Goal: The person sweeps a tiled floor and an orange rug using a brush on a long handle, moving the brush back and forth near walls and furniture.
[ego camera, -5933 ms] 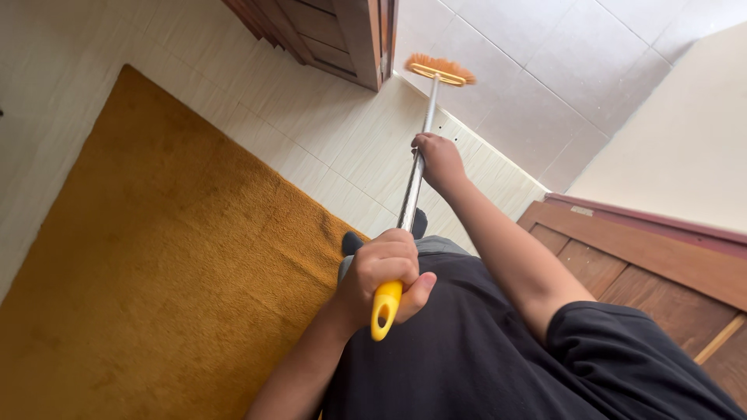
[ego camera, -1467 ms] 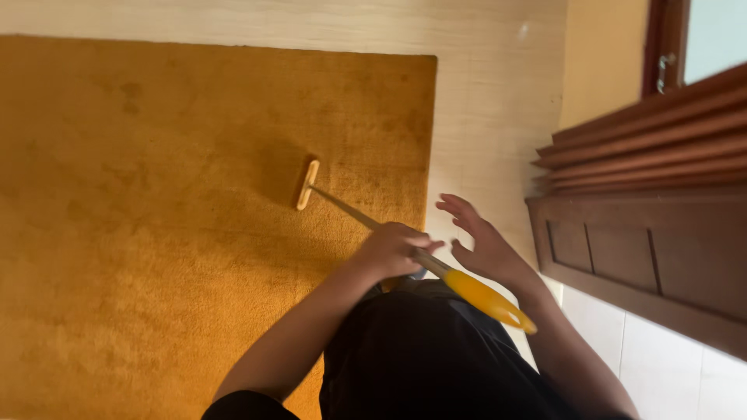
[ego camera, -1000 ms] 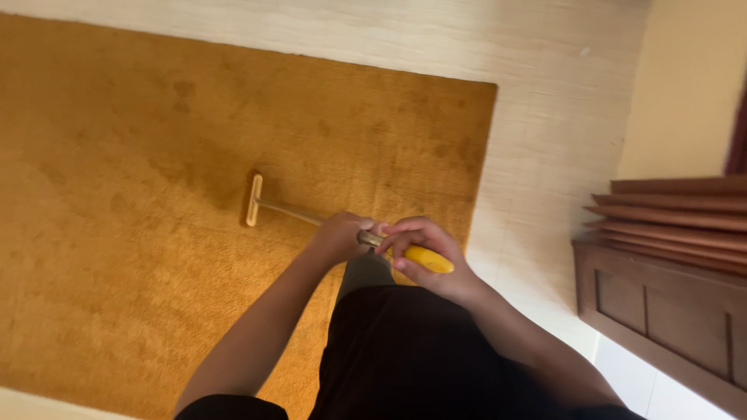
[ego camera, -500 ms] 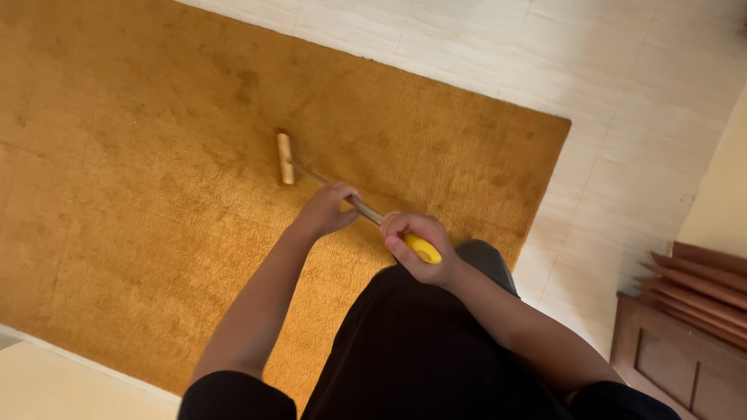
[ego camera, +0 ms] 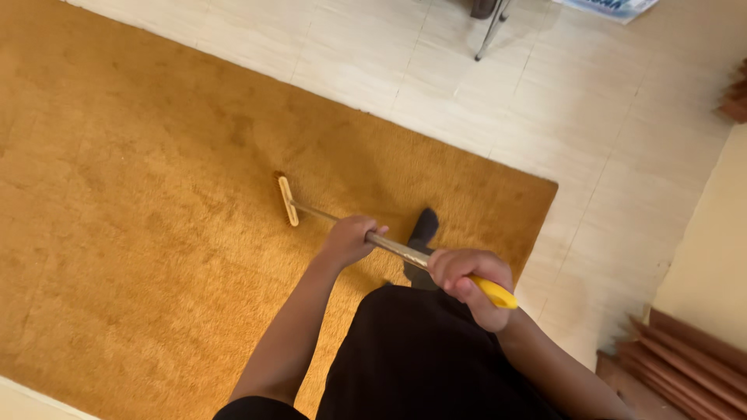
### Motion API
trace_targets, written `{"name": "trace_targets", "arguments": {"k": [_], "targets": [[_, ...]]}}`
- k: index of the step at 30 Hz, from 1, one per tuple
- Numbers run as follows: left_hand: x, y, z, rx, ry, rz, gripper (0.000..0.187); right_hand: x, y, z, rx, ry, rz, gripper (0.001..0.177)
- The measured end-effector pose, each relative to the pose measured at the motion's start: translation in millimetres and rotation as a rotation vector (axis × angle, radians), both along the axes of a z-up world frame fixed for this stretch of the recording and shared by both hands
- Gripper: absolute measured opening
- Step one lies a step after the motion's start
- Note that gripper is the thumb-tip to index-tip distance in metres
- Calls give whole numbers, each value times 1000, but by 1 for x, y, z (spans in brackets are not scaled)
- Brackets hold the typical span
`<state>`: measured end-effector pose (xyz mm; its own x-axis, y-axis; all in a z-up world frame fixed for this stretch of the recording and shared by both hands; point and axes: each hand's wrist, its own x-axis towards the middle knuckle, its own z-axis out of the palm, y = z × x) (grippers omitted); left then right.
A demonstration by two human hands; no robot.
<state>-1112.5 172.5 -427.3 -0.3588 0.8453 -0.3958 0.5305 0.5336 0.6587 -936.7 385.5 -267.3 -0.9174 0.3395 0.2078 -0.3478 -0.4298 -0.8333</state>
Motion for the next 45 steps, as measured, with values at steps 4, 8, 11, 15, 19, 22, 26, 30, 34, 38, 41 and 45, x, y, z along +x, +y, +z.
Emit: {"name": "trace_targets", "arguments": {"k": [4, 8, 11, 15, 19, 22, 26, 30, 34, 38, 41, 45], "targets": [[-41, 56, -10, -167, -23, -44, 44, -30, 47, -7, -57, 8, -43, 19], [-99, 93, -17, -30, -9, -106, 32, -69, 76, -20, 43, -36, -41, 24], [-142, 122, -33, 85, 70, -164, 28, -99, 86, -38, 170, -80, -58, 10], [-195, 149, -64, 137, 106, -257, 23, -140, 95, -62, 237, -125, -83, 12], [-252, 178, -107, 168, 94, -298, 24, -188, 101, -87, 285, -228, -156, 14], [-288, 205, -127, 165, 86, -295, 25, -229, 104, -103, 282, -322, -275, 15], [-303, 259, -129, -263, -165, -238, 27, -284, 112, -112, 246, -262, -531, 7], [-299, 306, -108, -292, -301, -280, 34, -288, 144, -66, 198, -629, -562, 23], [-307, 324, -74, -196, -378, -353, 38, -325, 155, -18, 383, -502, -540, 27], [-336, 326, -48, -29, -264, -569, 39, -356, 151, 30, 434, -393, -588, 15], [-364, 322, -38, -140, -363, -603, 31, -368, 150, 32, 286, -313, -607, 16], [-430, 314, -48, -351, -283, -557, 12, -382, 147, -17, 281, -347, -615, 11]]}}
